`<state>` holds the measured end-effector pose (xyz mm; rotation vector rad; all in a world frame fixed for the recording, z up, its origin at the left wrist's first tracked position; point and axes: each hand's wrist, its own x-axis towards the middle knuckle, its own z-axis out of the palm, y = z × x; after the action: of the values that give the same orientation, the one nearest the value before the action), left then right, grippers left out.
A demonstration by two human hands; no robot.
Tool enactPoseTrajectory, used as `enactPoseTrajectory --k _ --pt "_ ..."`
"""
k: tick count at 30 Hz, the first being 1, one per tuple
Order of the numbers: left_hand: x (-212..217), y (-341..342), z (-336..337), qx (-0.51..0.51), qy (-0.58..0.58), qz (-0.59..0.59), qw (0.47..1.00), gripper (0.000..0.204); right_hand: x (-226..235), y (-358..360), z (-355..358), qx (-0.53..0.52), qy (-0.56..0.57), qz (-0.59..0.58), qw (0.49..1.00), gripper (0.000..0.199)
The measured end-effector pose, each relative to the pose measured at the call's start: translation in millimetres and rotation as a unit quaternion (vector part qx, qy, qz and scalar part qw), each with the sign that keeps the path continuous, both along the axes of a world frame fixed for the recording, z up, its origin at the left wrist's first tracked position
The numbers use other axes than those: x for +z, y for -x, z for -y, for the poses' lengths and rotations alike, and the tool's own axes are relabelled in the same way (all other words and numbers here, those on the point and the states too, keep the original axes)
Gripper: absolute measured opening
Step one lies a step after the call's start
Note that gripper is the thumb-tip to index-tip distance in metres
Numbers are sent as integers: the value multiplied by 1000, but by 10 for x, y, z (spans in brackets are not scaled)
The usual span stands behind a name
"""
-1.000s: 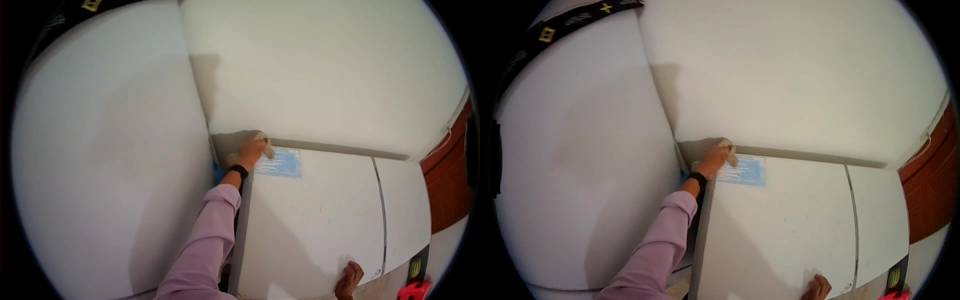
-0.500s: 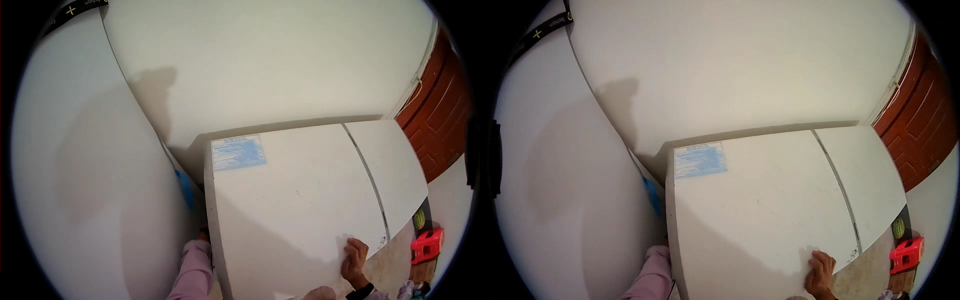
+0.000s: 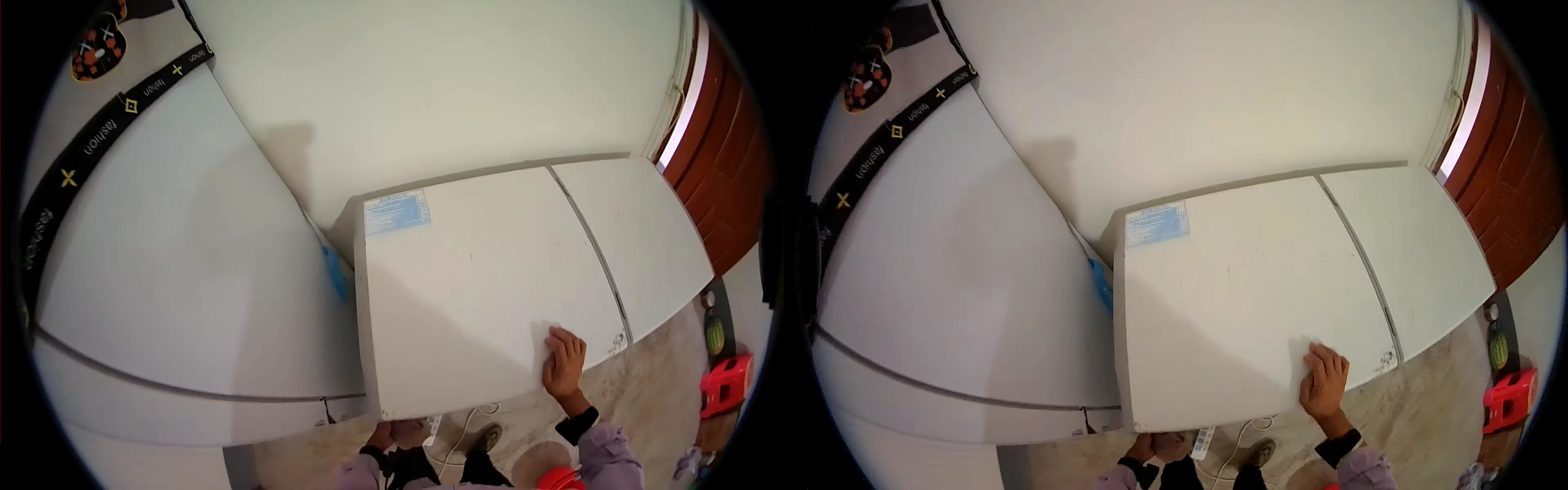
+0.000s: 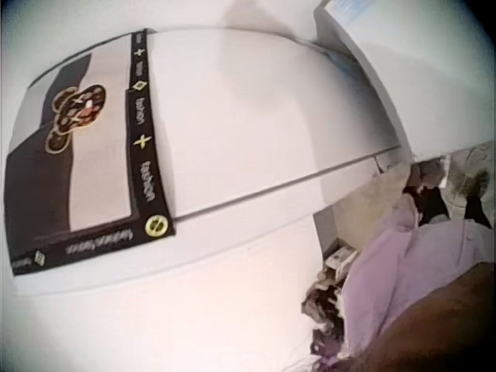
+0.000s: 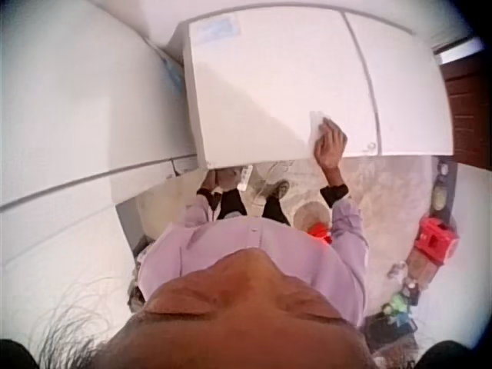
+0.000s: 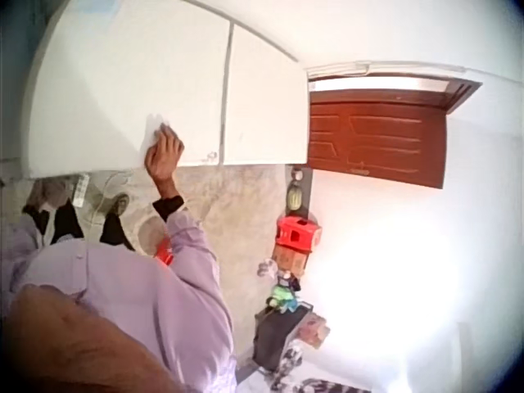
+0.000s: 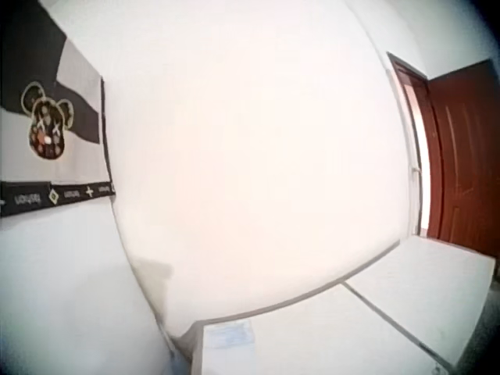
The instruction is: The person wipes the interior compartments and the exterior surfaces of a chest freezer using a cloth.
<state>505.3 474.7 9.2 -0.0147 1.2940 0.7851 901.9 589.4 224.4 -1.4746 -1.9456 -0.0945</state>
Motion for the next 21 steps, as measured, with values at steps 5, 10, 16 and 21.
enactPoseTrajectory --k 5,10,16,21 --pt "1471 -387 199 32 -26 -3 999 48 -29 -87 20 -3 -22 -9 1000 32" --pt "2756 -633 264 -14 -131 -20 991 57 -107 -10 -18 9 -13 -35 999 32" --pt "3220 -905 -293 -106 -394 -119 905 62 218 95 141 -25 71 -385 920 34" --pt "2511 -514 -746 -187 -467 -542 673 59 589 960 294 169 104 -164 966 44"
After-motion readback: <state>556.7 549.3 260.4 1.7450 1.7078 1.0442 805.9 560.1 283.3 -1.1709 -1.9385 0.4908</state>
